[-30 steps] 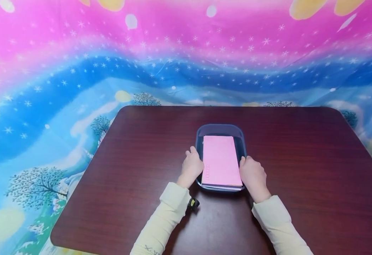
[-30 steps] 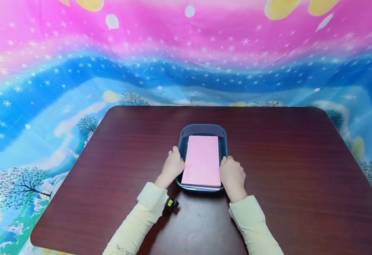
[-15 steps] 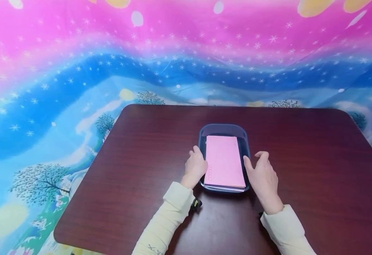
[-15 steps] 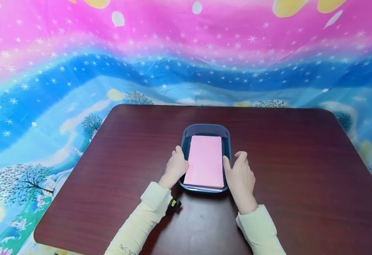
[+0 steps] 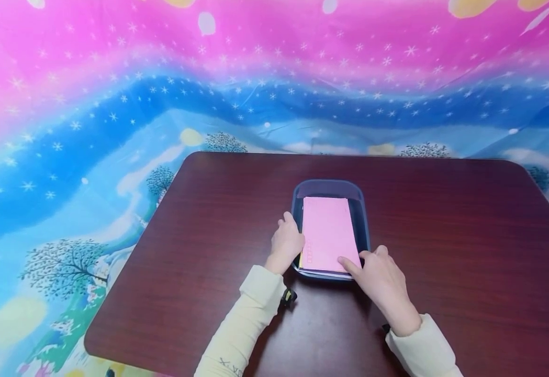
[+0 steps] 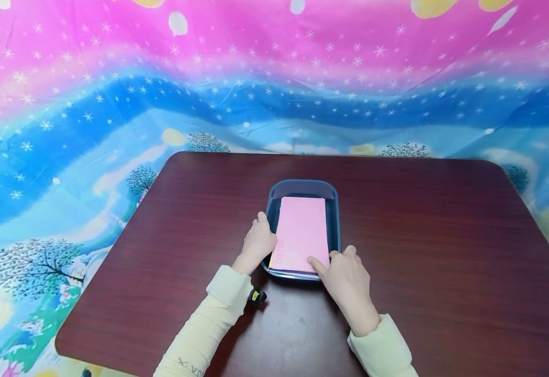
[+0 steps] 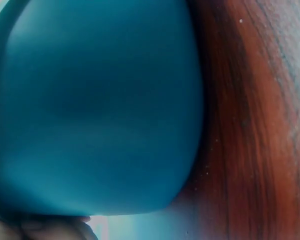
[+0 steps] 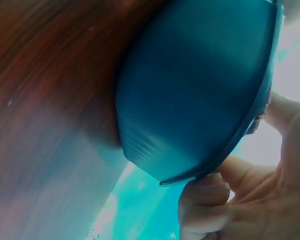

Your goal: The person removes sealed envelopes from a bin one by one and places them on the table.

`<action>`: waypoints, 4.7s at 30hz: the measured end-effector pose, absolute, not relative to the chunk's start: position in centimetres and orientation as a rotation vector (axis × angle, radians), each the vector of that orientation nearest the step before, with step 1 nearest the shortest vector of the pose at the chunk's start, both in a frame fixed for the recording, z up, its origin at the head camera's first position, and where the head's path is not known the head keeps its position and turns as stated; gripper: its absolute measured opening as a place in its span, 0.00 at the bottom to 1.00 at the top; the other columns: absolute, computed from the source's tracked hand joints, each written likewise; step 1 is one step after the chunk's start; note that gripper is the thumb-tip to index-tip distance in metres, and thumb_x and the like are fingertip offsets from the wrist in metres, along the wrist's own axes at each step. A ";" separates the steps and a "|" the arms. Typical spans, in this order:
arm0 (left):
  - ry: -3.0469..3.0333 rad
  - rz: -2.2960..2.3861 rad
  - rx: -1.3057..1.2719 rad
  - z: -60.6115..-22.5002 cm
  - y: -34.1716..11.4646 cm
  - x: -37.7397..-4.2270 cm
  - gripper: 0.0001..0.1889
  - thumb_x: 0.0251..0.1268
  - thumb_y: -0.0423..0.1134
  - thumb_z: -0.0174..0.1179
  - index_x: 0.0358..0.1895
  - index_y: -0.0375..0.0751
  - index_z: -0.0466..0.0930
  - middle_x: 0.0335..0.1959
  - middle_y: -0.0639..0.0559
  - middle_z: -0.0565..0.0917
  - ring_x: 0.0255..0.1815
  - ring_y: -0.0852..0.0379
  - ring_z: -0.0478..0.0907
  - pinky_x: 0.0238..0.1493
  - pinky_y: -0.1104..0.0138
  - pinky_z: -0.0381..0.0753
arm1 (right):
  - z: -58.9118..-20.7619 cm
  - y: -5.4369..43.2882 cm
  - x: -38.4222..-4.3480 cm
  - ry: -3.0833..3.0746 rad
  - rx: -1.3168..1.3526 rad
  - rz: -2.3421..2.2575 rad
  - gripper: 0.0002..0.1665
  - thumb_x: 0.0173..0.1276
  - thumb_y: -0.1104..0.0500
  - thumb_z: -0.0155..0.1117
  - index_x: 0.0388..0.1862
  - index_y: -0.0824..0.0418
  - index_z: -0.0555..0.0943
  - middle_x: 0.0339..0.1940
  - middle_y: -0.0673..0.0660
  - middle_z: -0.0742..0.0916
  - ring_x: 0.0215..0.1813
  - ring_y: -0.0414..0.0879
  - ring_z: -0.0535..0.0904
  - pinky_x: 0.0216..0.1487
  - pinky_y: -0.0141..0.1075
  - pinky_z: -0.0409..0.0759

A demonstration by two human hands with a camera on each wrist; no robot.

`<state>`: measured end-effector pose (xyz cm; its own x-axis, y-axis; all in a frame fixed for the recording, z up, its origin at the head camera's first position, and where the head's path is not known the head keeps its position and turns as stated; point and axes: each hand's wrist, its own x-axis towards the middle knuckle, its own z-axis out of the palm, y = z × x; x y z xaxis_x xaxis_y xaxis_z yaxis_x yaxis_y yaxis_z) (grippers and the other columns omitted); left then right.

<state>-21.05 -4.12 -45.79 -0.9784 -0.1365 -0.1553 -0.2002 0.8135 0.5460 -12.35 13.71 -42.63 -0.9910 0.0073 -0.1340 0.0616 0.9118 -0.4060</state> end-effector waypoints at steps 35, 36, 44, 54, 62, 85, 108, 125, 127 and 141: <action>2.890 0.860 -0.256 -46.3 -4.1 -20.8 0.27 0.63 0.35 0.57 0.62 0.33 0.59 0.47 0.36 0.74 0.28 0.47 0.75 0.34 0.58 0.79 | -41.0 19.5 -15.4 2.667 0.192 -1.470 0.22 0.74 0.61 0.47 0.55 0.81 0.70 0.18 0.47 0.81 0.17 0.36 0.75 0.24 0.33 0.78; 2.890 0.864 -0.258 -46.2 -4.1 -20.9 0.27 0.63 0.35 0.57 0.62 0.33 0.59 0.47 0.36 0.74 0.28 0.48 0.75 0.34 0.57 0.79 | -41.1 19.1 -15.3 2.660 0.165 -1.423 0.22 0.74 0.61 0.46 0.54 0.81 0.70 0.17 0.49 0.81 0.17 0.37 0.75 0.24 0.33 0.77; 2.880 0.888 -0.266 -46.2 -4.1 -20.9 0.27 0.62 0.36 0.58 0.62 0.33 0.59 0.46 0.37 0.74 0.28 0.48 0.75 0.33 0.59 0.78 | -40.5 16.0 -13.8 2.679 0.072 -1.181 0.21 0.73 0.59 0.43 0.54 0.77 0.66 0.15 0.55 0.80 0.17 0.42 0.73 0.22 0.36 0.73; 2.894 0.906 -0.262 -46.0 -3.9 -21.1 0.27 0.62 0.35 0.56 0.62 0.33 0.59 0.48 0.36 0.75 0.34 0.43 0.80 0.36 0.55 0.78 | -40.2 14.1 -12.5 2.996 0.052 -0.671 0.17 0.68 0.51 0.52 0.34 0.66 0.75 0.18 0.58 0.77 0.23 0.51 0.71 0.22 0.41 0.66; 2.892 0.882 -0.278 -45.7 -4.0 -20.9 0.26 0.61 0.35 0.58 0.60 0.32 0.60 0.45 0.37 0.75 0.32 0.44 0.79 0.34 0.56 0.79 | -39.7 15.9 -14.0 3.024 0.107 -1.168 0.16 0.74 0.55 0.50 0.44 0.67 0.76 0.18 0.56 0.83 0.20 0.42 0.72 0.25 0.35 0.68; 2.885 0.842 -0.305 -46.4 -5.0 -20.3 0.27 0.61 0.35 0.59 0.61 0.33 0.59 0.48 0.37 0.75 0.29 0.47 0.77 0.33 0.59 0.78 | -46.8 24.6 -23.4 2.648 0.442 -1.256 0.35 0.72 0.46 0.50 0.56 0.78 0.62 0.25 0.52 0.80 0.27 0.43 0.73 0.34 0.34 0.74; 2.874 0.851 -0.287 -45.9 -4.3 -20.7 0.29 0.62 0.35 0.57 0.65 0.33 0.58 0.46 0.38 0.76 0.26 0.50 0.74 0.28 0.62 0.73 | -46.6 24.2 -24.9 2.701 0.312 -0.759 0.47 0.71 0.46 0.51 0.76 0.67 0.41 0.74 0.76 0.53 0.72 0.75 0.51 0.69 0.65 0.53; 2.878 0.883 -0.289 -45.7 -4.1 -20.9 0.27 0.62 0.34 0.57 0.62 0.33 0.59 0.46 0.38 0.75 0.27 0.49 0.74 0.30 0.61 0.75 | -46.4 23.7 -24.8 2.736 0.305 -0.710 0.55 0.67 0.41 0.54 0.75 0.70 0.39 0.72 0.79 0.55 0.68 0.76 0.56 0.66 0.66 0.59; 2.876 0.885 -0.291 -45.8 -4.1 -20.9 0.27 0.63 0.35 0.57 0.62 0.33 0.59 0.46 0.38 0.75 0.27 0.49 0.74 0.30 0.61 0.75 | -46.4 23.8 -24.7 2.730 0.298 -0.730 0.55 0.67 0.40 0.54 0.75 0.70 0.38 0.72 0.79 0.54 0.69 0.76 0.55 0.66 0.66 0.59; 2.875 0.867 -0.310 -45.7 -4.1 -20.7 0.27 0.62 0.36 0.58 0.63 0.34 0.59 0.45 0.38 0.76 0.29 0.49 0.76 0.32 0.60 0.77 | -42.9 21.4 -21.3 2.834 0.211 -0.829 0.39 0.72 0.37 0.45 0.53 0.74 0.71 0.38 0.70 0.81 0.38 0.59 0.77 0.37 0.46 0.78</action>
